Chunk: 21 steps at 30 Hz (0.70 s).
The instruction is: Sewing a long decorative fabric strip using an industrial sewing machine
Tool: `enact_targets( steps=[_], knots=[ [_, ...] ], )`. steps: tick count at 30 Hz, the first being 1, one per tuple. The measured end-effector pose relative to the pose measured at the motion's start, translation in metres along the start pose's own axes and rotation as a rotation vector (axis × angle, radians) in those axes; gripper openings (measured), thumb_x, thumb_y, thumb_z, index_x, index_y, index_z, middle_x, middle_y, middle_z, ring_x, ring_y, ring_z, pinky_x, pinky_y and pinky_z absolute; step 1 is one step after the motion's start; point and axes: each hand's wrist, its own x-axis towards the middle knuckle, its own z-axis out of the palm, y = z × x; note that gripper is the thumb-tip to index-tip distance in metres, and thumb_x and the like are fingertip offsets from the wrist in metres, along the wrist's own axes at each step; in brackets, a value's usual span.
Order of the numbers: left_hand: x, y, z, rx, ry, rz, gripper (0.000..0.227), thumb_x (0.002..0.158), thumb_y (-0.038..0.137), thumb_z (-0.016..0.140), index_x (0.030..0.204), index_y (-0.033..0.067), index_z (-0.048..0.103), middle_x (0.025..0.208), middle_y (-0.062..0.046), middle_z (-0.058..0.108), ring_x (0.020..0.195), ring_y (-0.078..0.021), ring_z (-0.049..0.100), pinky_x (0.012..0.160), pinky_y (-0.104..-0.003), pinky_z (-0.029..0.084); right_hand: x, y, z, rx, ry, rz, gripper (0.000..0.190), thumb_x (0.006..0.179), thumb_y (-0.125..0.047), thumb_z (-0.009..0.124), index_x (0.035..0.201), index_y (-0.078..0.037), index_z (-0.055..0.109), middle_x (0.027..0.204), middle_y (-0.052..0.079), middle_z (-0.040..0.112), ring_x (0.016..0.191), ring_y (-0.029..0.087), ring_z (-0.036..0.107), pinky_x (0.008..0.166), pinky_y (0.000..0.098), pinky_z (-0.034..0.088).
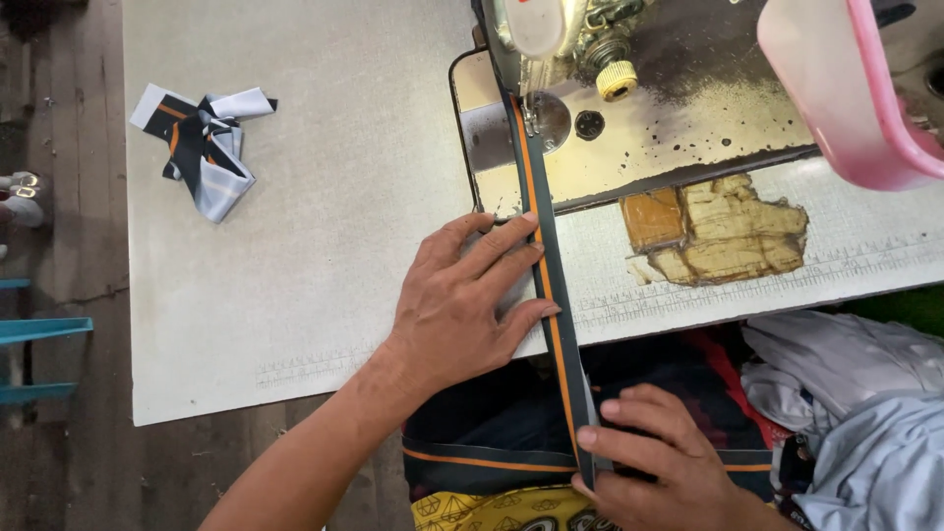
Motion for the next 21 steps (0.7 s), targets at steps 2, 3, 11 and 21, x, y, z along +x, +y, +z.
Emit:
enact_targets(
  steps=[2,3,11,21],
  knots=[
    [-0.001,0.000,0.001,0.012,0.005,-0.001,0.043,0.094,0.043,0.072,0.115,0.0054,0.073,0.135,-0.008,0.064,0.120,-0.0347,0.059,0.102,-0.048,0.049,0.002,-0.001,-0.005,0.011,-0.064,0.009,0.015,0.085,-0.029,0.082,0.091,-0.024,0.069,0.124,-0.005,0.065,0.122,0.025,0.060,0.104,0.0535,0.052],
    [-0.001,0.000,0.002,0.020,0.006,-0.003,0.044,0.094,0.044,0.072,0.116,0.0059,0.073,0.135,-0.007,0.063,0.120,-0.0343,0.059,0.101,-0.048,0.050,0.002,-0.002,-0.008,0.022,-0.129,0.022,0.015,0.087,-0.029,0.080,0.095,-0.025,0.069,0.128,-0.009,0.065,0.130,0.024,0.056,0.111,0.0557,0.046],
    [0.000,0.001,-0.001,0.065,-0.031,-0.012,0.046,0.094,0.047,0.069,0.118,0.0077,0.071,0.139,-0.008,0.061,0.120,-0.0354,0.058,0.098,-0.048,0.049,0.031,-0.002,-0.013,0.205,-0.136,-0.005,0.019,0.082,-0.018,0.085,0.083,-0.015,0.066,0.106,-0.002,0.077,0.113,0.025,0.075,0.106,0.0566,0.045],
    [0.006,-0.001,-0.003,0.133,-0.103,-0.042,0.060,0.093,0.054,0.064,0.129,0.0058,0.067,0.144,-0.007,0.059,0.116,-0.0377,0.056,0.095,-0.049,0.045,0.009,0.027,-0.003,0.244,-0.292,-0.088,0.017,0.097,-0.023,0.069,0.112,-0.015,0.072,0.124,-0.011,0.074,0.125,0.021,0.068,0.114,0.0548,0.029]
  ],
)
